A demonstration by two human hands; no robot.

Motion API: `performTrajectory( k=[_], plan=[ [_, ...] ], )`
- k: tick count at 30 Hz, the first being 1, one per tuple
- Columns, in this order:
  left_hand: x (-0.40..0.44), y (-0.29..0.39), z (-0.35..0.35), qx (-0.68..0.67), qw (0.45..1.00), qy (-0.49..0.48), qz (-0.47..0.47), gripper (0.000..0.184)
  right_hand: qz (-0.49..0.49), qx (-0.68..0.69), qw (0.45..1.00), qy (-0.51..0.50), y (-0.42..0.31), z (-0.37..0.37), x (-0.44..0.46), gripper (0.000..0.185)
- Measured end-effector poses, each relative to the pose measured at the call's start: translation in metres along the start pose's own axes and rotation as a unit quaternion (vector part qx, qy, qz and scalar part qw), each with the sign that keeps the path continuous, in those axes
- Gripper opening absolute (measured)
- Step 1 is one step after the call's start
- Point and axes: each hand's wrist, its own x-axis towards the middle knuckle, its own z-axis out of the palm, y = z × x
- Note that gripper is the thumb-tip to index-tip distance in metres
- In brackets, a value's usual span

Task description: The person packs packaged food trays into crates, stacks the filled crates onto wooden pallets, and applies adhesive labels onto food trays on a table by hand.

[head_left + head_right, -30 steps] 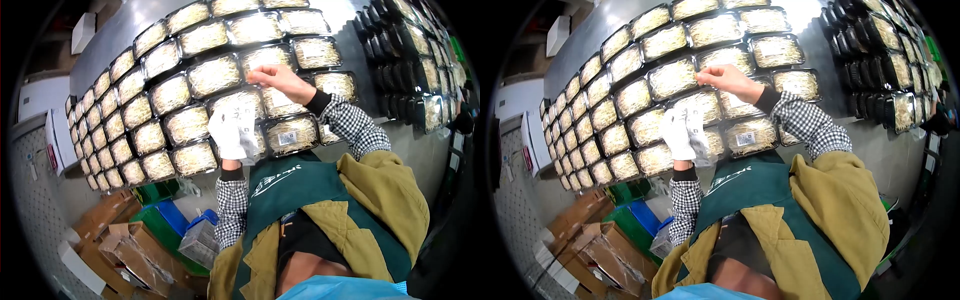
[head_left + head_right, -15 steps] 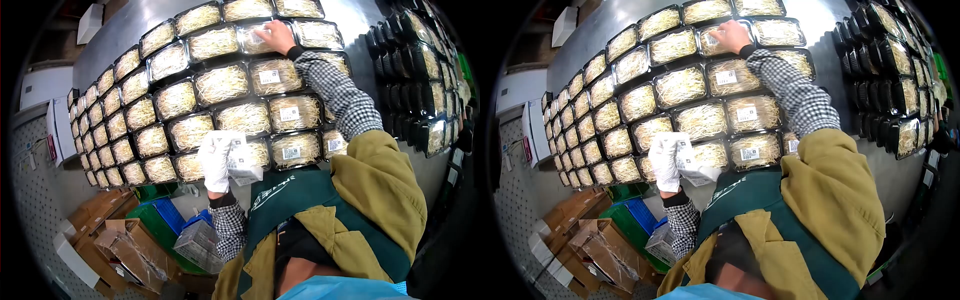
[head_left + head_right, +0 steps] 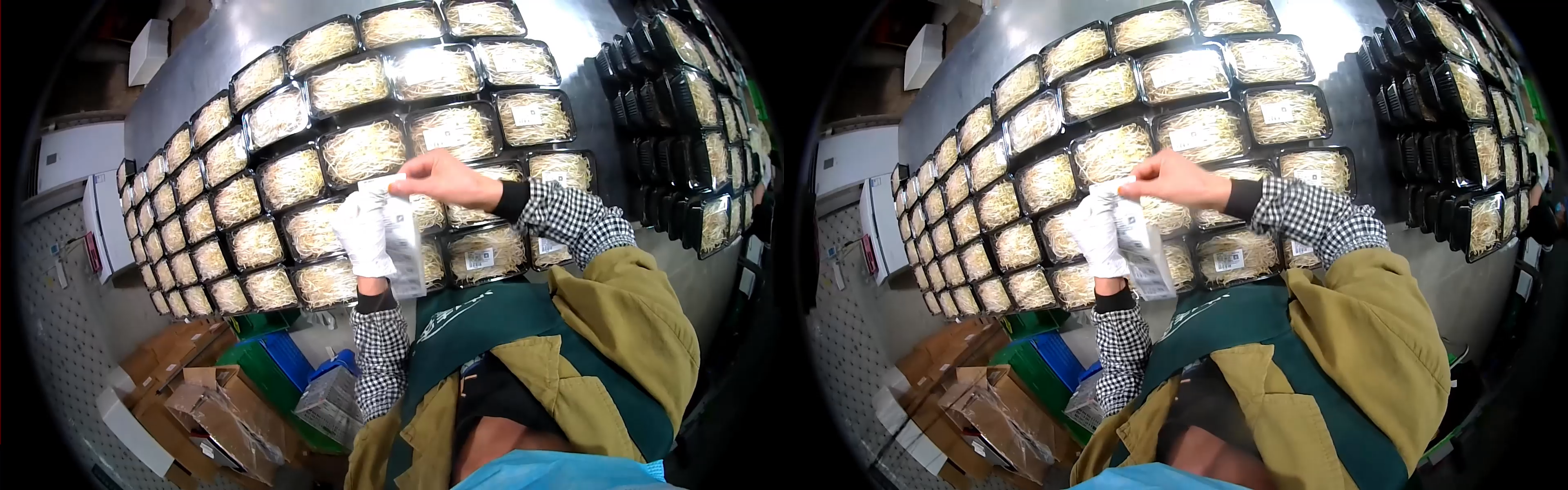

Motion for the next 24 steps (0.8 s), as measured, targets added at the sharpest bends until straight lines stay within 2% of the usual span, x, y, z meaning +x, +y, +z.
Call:
performTrajectory(
  k=[1, 2, 4, 5, 6, 7, 8, 10, 11, 12, 14, 15, 16, 17, 18, 19, 20, 21, 22, 24],
  plan=[
    [-0.002, 0.012, 0.005, -0.018, 0.999, -0.045, -0.014, 0.010, -0.037, -0.022, 0.998, 0.038, 0.005, -0.012, 0.010, 0.037],
    [0.001, 0.005, -0.002, 0.050, 0.989, -0.136, 0.026, 0.009, -0.074, -0.044, 0.994, 0.075, 0.012, -0.032, 0.028, 0.037],
    [-0.005, 0.019, -0.004, -0.070, 0.972, -0.176, -0.139, 0.012, 0.041, -0.064, 0.974, 0.215, 0.018, -0.088, 0.080, 0.041],
    [-0.008, 0.023, -0.010, -0.017, 0.974, -0.189, -0.123, 0.017, -0.093, -0.087, 0.946, 0.298, 0.032, -0.117, 0.115, 0.047],
    [-0.010, 0.015, -0.016, -0.002, 0.979, -0.193, -0.059, 0.020, -0.014, -0.236, 0.916, 0.325, 0.022, -0.149, 0.138, 0.049],
    [-0.014, 0.022, -0.020, -0.010, 0.981, -0.186, -0.043, 0.021, -0.019, -0.284, 0.887, 0.365, 0.032, -0.172, 0.170, 0.046],
    [-0.019, 0.030, -0.024, -0.017, 0.983, -0.179, -0.028, 0.022, -0.076, -0.377, 0.810, 0.443, 0.048, -0.188, 0.200, 0.044],
    [-0.025, 0.024, -0.049, 0.016, 0.986, -0.158, -0.044, 0.022, 0.009, -0.419, 0.795, 0.439, 0.051, -0.197, 0.232, 0.043],
    [-0.029, 0.028, -0.055, -0.070, 0.983, -0.149, -0.077, 0.026, -0.016, -0.472, 0.741, 0.477, 0.061, -0.191, 0.242, 0.043],
    [-0.033, 0.032, -0.052, -0.078, 0.993, -0.058, -0.068, 0.034, -0.041, -0.522, 0.681, 0.512, 0.069, -0.184, 0.248, 0.043],
    [-0.036, 0.038, -0.062, -0.074, 0.995, -0.014, -0.059, 0.038, -0.051, -0.568, 0.641, 0.514, 0.076, -0.184, 0.252, 0.045],
    [-0.036, 0.029, -0.075, -0.038, 0.996, -0.027, -0.073, 0.034, -0.034, -0.606, 0.666, 0.434, 0.069, -0.188, 0.246, 0.036],
    [-0.037, 0.035, -0.069, -0.067, 0.995, 0.012, -0.068, 0.025, -0.021, -0.639, 0.685, 0.351, 0.066, -0.196, 0.244, 0.028],
    [-0.033, 0.030, -0.071, -0.014, 1.000, -0.001, -0.018, 0.020, -0.050, -0.514, 0.718, 0.466, 0.079, -0.198, 0.247, 0.029],
    [-0.032, 0.025, -0.074, 0.042, 0.999, -0.014, 0.030, 0.016, -0.115, -0.721, 0.570, 0.376, 0.056, -0.184, 0.215, 0.026],
    [-0.034, 0.036, -0.064, -0.009, 0.999, 0.028, -0.023, 0.011, -0.142, -0.573, 0.695, 0.412, 0.069, -0.176, 0.216, 0.033],
    [-0.033, 0.036, -0.061, -0.015, 0.997, 0.065, -0.047, 0.011, -0.160, -0.401, 0.796, 0.424, 0.083, -0.161, 0.220, 0.042],
    [-0.032, 0.032, -0.060, -0.019, 0.992, 0.091, -0.085, 0.012, -0.086, -0.303, 0.908, 0.275, 0.058, -0.117, 0.189, 0.040],
    [-0.031, 0.024, -0.060, 0.010, 0.993, 0.109, -0.044, 0.013, -0.002, -0.191, 0.975, 0.112, 0.016, -0.058, 0.134, 0.038],
    [-0.033, 0.004, -0.061, 0.031, 0.989, 0.138, 0.042, 0.013, 0.048, -0.040, 0.989, -0.133, -0.026, 0.020, 0.062, 0.033]
  ],
)
